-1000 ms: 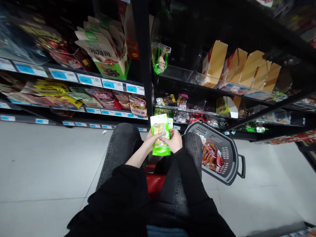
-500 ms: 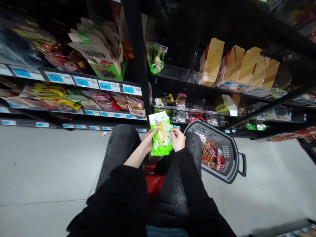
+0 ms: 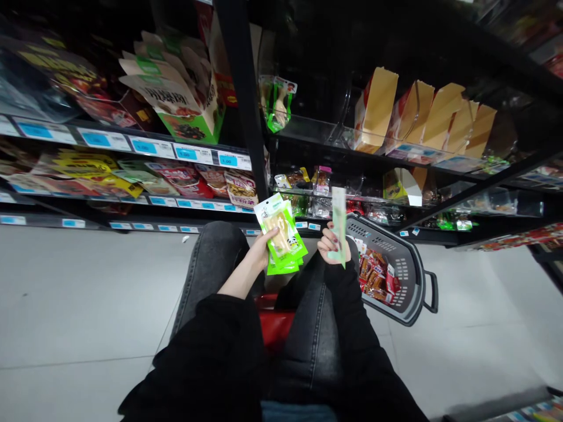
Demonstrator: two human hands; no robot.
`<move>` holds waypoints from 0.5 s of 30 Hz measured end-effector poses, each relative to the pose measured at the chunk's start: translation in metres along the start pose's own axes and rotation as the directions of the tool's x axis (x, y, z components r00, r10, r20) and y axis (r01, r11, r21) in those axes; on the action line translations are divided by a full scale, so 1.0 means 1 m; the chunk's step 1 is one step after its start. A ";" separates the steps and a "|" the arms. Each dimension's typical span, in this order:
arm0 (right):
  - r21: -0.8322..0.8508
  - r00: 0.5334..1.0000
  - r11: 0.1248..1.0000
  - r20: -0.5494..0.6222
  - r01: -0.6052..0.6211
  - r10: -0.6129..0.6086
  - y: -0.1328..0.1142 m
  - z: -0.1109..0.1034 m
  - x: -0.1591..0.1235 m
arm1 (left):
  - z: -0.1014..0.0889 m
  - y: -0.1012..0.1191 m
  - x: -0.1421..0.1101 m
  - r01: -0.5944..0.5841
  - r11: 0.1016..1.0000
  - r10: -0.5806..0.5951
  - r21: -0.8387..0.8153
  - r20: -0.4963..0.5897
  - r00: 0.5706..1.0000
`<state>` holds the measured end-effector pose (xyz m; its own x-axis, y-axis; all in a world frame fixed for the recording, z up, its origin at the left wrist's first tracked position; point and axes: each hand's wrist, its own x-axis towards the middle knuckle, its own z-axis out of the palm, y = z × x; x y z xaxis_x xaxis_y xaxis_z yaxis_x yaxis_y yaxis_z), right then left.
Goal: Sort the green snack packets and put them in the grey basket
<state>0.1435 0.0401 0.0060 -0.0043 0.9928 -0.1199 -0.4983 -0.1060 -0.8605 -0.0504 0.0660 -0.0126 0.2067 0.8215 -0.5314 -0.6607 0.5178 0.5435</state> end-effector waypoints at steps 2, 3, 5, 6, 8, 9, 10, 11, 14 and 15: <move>0.065 1.000 0.998 0.000 0.024 -0.024 -0.004 0.001 -0.004 | 0.000 0.000 -0.001 0.013 1.000 -0.013 -0.002 -0.015 1.000; 0.090 0.999 0.995 -0.011 0.039 -0.038 -0.007 0.000 -0.005 | 0.000 0.000 -0.001 0.018 1.000 -0.018 -0.003 -0.017 1.000; 0.113 0.992 0.987 -0.068 0.110 -0.103 -0.016 -0.007 -0.011 | 0.000 0.000 -0.001 0.022 1.000 -0.022 -0.011 -0.009 1.000; 0.106 0.979 0.979 -0.121 0.175 -0.162 -0.022 -0.014 -0.015 | 0.000 0.000 -0.001 0.023 1.000 -0.023 -0.019 0.000 1.000; 0.042 0.918 0.944 -0.251 0.327 -0.307 -0.037 -0.036 -0.026 | 0.000 0.001 -0.002 0.027 0.999 -0.026 -0.033 0.012 1.000; -0.013 0.874 0.922 -0.315 0.387 -0.371 -0.045 -0.050 -0.034 | 0.000 0.001 -0.002 0.031 0.999 -0.030 -0.037 0.014 0.999; -0.076 0.833 0.906 -0.368 0.415 -0.413 -0.052 -0.066 -0.041 | 0.000 0.001 -0.002 0.035 0.999 -0.034 -0.040 0.013 0.999; -0.141 0.800 0.895 -0.407 0.423 -0.442 -0.057 -0.083 -0.050 | 0.001 0.002 -0.003 0.039 0.998 -0.039 -0.040 0.011 0.999; -0.306 0.776 0.897 -0.458 0.319 -0.433 -0.059 -0.136 -0.073 | 0.002 0.002 -0.004 0.039 0.999 -0.040 -0.034 -0.010 0.999; -0.370 0.792 0.895 -0.454 0.249 -0.408 -0.054 -0.152 -0.080 | 0.003 0.001 -0.004 0.038 0.999 -0.038 -0.030 -0.014 0.999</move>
<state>0.3029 -0.0424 -0.0130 0.5935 0.8042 0.0311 -0.1266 0.1315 -0.9832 -0.0499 0.0641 -0.0080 0.2219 0.7976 -0.5609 -0.6735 0.5413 0.5033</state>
